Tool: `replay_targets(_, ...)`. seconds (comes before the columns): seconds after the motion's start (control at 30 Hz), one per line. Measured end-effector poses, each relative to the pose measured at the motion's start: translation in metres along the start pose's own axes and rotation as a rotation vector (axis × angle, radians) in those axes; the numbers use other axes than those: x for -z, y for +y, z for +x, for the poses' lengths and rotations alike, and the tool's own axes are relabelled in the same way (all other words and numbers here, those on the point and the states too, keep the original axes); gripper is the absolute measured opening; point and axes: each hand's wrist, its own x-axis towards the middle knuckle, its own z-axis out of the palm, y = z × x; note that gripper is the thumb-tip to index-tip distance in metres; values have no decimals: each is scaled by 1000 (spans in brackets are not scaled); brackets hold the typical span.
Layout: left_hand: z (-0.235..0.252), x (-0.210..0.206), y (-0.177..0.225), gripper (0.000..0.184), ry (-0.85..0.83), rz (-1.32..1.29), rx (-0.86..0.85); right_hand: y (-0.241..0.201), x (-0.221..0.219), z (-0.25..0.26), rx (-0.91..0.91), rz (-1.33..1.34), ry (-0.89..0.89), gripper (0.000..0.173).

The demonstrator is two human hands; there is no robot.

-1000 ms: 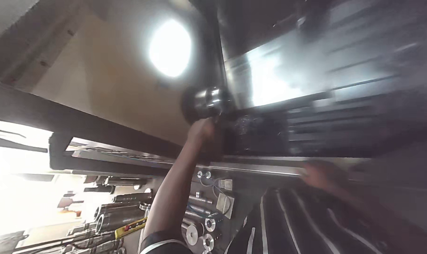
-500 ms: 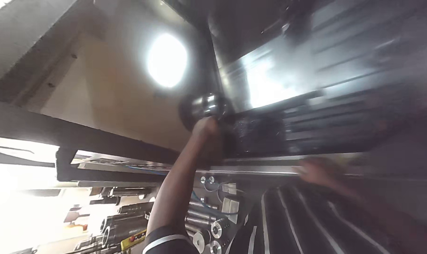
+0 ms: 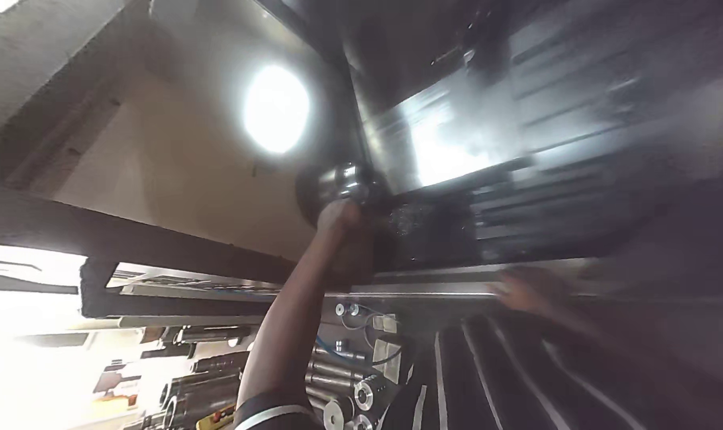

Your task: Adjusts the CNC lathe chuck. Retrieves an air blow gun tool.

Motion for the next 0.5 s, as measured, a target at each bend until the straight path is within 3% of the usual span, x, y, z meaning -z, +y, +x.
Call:
replay_targets(0.2, -7, 1, 7, 39, 23, 54, -24, -1, 1, 2, -12, -4, -33, 70)
replay_targets(0.3, -1, -7, 2, 37, -65, 8, -109, -2, 0, 1, -14, 4, -31, 71)
replay_targets(0.5, -5, -6, 5, 36, -102, 9, -40, -1, 1, 1, -7, 1, -8, 72)
